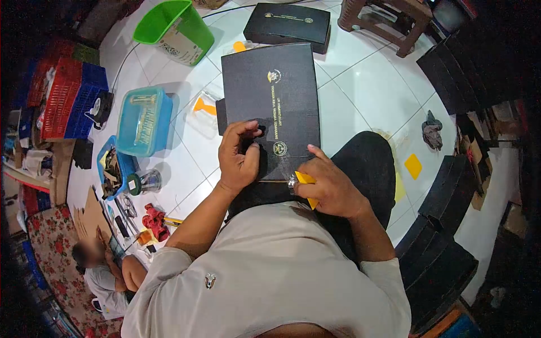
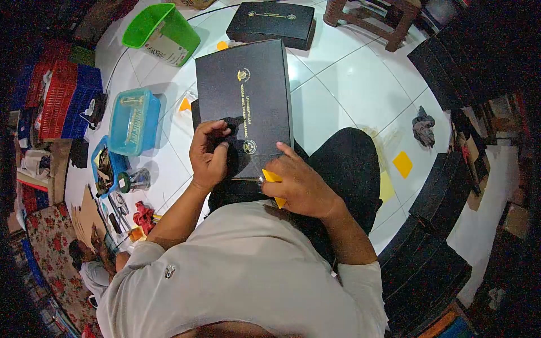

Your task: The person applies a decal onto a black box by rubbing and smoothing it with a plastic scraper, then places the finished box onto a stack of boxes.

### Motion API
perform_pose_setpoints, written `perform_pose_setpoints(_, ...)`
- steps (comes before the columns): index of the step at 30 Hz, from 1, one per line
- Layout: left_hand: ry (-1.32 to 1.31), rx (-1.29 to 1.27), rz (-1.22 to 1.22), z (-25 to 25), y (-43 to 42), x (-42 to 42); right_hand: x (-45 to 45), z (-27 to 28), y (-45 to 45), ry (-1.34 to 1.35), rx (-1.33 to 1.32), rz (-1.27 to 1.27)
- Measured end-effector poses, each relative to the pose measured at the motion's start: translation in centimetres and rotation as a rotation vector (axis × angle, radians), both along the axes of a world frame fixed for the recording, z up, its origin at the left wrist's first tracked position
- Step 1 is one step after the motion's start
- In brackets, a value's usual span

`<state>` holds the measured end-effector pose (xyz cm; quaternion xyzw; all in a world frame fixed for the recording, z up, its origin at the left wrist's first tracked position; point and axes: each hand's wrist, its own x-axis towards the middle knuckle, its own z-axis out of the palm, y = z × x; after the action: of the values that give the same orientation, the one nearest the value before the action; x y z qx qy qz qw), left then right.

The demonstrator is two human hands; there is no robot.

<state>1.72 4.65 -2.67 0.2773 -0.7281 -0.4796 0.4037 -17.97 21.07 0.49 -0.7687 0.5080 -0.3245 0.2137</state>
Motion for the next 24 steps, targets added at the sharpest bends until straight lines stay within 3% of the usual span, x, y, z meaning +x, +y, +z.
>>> perform_pose_setpoints(24, 0.021, 0.048, -0.018, -0.11, -0.07, -0.12, -0.72, 0.05, 0.09, -0.089, 0.017, 0.019)
